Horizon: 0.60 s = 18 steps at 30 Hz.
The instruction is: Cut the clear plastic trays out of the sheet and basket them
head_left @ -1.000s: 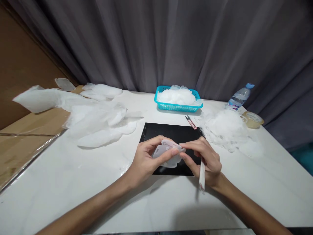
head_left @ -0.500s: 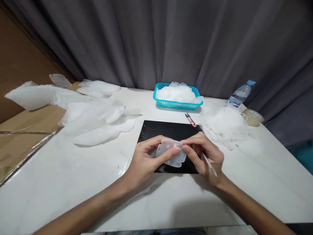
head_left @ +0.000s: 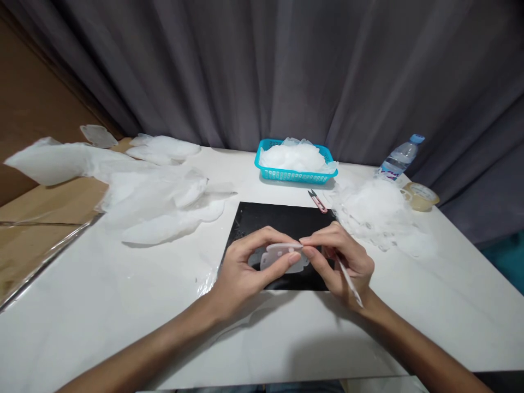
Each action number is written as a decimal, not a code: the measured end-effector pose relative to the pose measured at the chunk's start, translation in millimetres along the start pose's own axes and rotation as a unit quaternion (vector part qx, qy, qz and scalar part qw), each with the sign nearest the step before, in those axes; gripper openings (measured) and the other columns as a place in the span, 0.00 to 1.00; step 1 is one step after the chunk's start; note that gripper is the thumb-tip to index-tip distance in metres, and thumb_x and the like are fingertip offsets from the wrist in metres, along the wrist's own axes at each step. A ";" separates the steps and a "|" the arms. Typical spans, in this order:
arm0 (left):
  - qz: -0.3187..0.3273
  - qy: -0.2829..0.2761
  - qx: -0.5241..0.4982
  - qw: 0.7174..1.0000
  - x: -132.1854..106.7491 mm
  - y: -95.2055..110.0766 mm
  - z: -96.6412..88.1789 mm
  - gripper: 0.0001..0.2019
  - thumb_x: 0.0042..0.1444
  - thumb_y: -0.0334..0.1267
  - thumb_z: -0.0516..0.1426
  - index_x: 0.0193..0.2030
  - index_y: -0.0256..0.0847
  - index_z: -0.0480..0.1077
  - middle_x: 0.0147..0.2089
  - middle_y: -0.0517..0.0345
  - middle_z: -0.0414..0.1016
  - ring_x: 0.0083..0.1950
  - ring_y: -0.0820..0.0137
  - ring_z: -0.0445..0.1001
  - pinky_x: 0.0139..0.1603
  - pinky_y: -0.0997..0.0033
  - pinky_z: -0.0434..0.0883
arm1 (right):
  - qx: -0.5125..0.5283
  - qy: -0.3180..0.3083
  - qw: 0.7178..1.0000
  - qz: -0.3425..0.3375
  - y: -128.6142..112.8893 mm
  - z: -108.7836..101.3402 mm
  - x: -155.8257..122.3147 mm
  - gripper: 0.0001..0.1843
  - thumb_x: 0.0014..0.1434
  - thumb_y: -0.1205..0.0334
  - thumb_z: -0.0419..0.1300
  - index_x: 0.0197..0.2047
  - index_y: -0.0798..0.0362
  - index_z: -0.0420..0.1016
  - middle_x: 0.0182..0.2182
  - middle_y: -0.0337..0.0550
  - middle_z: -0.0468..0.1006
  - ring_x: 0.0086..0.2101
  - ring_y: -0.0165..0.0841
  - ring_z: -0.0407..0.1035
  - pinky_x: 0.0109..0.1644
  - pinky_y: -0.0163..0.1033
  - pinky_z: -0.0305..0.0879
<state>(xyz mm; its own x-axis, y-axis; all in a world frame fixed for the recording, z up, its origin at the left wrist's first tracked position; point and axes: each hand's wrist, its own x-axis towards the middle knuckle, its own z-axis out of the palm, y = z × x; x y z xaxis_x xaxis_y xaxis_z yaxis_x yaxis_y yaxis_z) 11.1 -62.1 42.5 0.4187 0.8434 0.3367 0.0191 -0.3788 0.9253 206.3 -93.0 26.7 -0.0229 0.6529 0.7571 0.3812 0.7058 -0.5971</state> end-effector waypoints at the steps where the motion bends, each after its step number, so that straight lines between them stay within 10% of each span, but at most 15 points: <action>1: -0.003 0.000 0.004 1.000 -0.4 0.8 0.4 0.03 0.63 0.37 0.67 0.43 0.43 0.81 0.38 0.58 0.81 0.38 0.70 0.77 0.39 0.74 0.71 | 0.000 0.000 1.000 -0.005 -0.5 0.3 0.2 0.13 0.65 0.73 0.65 0.50 0.47 0.79 0.35 0.41 0.82 0.31 0.32 0.70 0.33 0.40 0.63; 6: -0.031 0.003 0.034 0.999 -0.7 4.2 1.9 0.08 0.67 0.41 0.62 0.40 0.40 0.78 0.34 0.59 0.77 0.33 0.73 0.73 0.33 0.76 0.69 | 0.020 -0.022 1.000 0.002 -3.0 -0.7 0.9 0.09 0.65 0.72 0.64 0.46 0.50 0.79 0.33 0.39 0.80 0.30 0.31 0.66 0.34 0.40 0.61; 18: -0.076 -0.056 0.087 0.992 6.5 6.5 -6.1 0.10 0.67 0.43 0.61 0.39 0.39 0.76 0.29 0.62 0.72 0.29 0.75 0.66 0.28 0.77 0.62 | 0.206 -0.108 0.931 0.282 4.9 -6.8 6.3 0.11 0.67 0.54 0.66 0.37 0.52 0.80 0.28 0.39 0.74 0.30 0.30 0.66 0.31 0.36 0.60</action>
<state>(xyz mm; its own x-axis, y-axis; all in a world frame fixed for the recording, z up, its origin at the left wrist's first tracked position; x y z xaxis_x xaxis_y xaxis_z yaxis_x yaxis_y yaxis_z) 8.3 -56.8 51.8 0.4963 0.8524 0.1647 0.2430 -0.3185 0.9163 214.3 -87.3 30.4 -0.1292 0.9603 0.2473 0.0033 0.2498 -0.9683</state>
